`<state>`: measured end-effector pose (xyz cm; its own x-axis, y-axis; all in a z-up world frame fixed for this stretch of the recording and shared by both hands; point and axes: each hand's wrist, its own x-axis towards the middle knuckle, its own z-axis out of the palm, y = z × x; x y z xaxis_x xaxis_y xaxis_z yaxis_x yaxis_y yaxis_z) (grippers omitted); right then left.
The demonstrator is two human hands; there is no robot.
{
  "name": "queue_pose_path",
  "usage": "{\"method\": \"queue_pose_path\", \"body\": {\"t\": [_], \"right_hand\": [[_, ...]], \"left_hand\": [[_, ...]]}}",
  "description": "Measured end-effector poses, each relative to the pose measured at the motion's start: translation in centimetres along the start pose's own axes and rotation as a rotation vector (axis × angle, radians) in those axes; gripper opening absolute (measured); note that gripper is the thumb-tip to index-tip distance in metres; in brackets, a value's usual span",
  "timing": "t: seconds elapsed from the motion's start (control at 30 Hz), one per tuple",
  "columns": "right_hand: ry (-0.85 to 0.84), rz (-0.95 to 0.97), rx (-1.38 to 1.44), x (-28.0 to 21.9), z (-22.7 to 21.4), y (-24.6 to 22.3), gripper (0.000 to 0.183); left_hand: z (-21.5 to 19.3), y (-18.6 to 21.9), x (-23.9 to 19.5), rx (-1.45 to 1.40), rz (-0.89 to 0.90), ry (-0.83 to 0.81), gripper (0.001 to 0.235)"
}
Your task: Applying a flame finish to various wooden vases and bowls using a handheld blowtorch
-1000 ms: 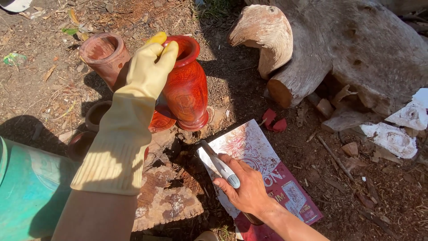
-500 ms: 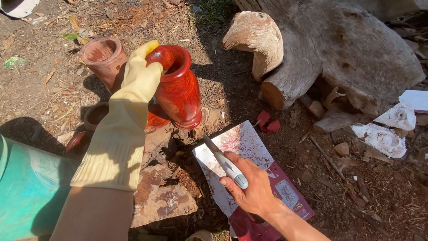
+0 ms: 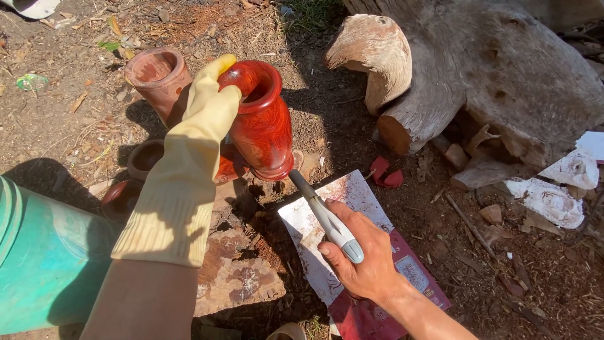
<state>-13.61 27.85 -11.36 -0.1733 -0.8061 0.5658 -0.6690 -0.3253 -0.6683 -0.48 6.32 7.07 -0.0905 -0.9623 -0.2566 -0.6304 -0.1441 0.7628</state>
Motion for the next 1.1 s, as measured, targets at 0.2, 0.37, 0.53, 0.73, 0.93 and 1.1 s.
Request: {"method": "queue_pose_path", "body": {"t": [0.2, 0.37, 0.53, 0.73, 0.93, 1.1], "right_hand": [[0.037, -0.011, 0.007, 0.5, -0.3, -0.5, 0.06], [0.044, -0.022, 0.01, 0.5, 0.2, -0.3, 0.06], [0.022, -0.023, -0.013, 0.3, 0.9, 0.4, 0.06], [0.011, 0.0, -0.008, 0.3, 1.5, 0.8, 0.059], [-0.003, 0.006, -0.049, 0.0, 2.0, 1.5, 0.059], [0.0, 0.001, -0.06, -0.1, 2.4, 2.1, 0.059]], "left_hand": [[-0.1, 0.2, -0.5, -0.014, 0.012, -0.014, 0.069], [-0.2, 0.2, -0.5, 0.018, -0.002, -0.017, 0.071], [-0.1, -0.2, 0.2, 0.026, 0.007, -0.013, 0.071], [0.2, -0.4, 1.0, -0.036, 0.036, -0.005, 0.07], [0.4, -0.8, 2.0, -0.004, 0.08, -0.023, 0.072], [0.4, -0.2, 2.1, 0.035, 0.046, -0.019, 0.07]]}}
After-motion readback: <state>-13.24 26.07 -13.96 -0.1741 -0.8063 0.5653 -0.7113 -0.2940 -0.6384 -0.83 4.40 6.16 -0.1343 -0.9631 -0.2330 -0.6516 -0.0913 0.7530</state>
